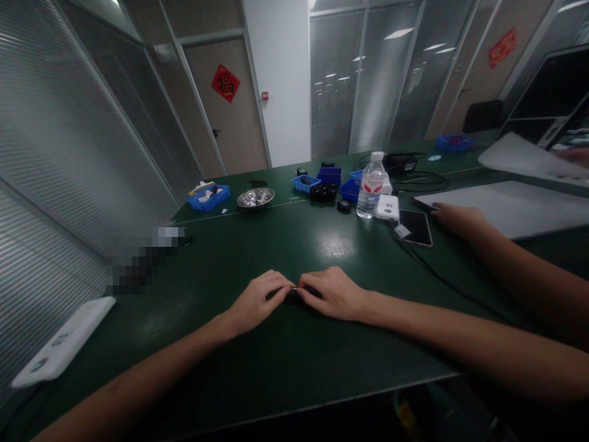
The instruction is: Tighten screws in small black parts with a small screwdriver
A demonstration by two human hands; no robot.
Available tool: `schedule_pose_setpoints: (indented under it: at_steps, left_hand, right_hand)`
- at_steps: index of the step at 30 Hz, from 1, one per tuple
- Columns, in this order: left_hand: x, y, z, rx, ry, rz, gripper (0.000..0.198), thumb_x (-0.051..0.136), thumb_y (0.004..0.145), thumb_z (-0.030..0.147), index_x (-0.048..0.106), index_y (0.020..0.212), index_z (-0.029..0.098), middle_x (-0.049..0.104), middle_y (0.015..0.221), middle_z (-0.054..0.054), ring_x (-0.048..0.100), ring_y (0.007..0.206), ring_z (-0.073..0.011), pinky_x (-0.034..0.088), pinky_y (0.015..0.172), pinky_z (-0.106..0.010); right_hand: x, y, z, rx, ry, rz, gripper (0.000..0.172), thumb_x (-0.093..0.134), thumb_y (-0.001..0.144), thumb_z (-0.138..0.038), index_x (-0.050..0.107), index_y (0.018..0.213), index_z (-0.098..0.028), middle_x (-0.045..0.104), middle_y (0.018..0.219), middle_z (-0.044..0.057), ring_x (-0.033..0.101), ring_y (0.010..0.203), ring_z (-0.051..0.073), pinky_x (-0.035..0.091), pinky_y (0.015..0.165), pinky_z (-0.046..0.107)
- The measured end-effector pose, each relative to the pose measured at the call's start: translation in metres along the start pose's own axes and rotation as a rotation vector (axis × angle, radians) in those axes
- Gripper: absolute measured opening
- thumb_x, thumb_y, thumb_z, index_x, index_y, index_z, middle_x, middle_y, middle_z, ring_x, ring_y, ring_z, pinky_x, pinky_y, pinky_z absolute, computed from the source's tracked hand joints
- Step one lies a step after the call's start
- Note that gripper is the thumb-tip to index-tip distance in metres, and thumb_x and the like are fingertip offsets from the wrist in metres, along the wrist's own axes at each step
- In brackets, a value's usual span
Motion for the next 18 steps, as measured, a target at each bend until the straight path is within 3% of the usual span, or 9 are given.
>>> schedule_pose_setpoints:
  at_steps: [18]
  left_hand:
    - [-0.012,-0.003,-0.023,-0.160,-0.040,0.089,0.025,0.053,0.101,0.031,0.074,0.109,0.020,0.071,0.106,-0.006,0.063,0.097,-0.0198,0.050,0.085,-0.032]
  right_hand:
    - [-0.008,0.003,0.026,0.120,-0.017,0.026,0.025,0.046,0.103,-0.034,0.065,0.100,-0.018,0.067,0.080,0.002,0.056,0.065,0.012,0.033,0.062,0.025]
Point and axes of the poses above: each hand's wrist, its own y-axis towards the middle knuckle, its own x-axis out of the palm, z = x × y, the point moved 10 cm from there along y, towards the middle knuckle
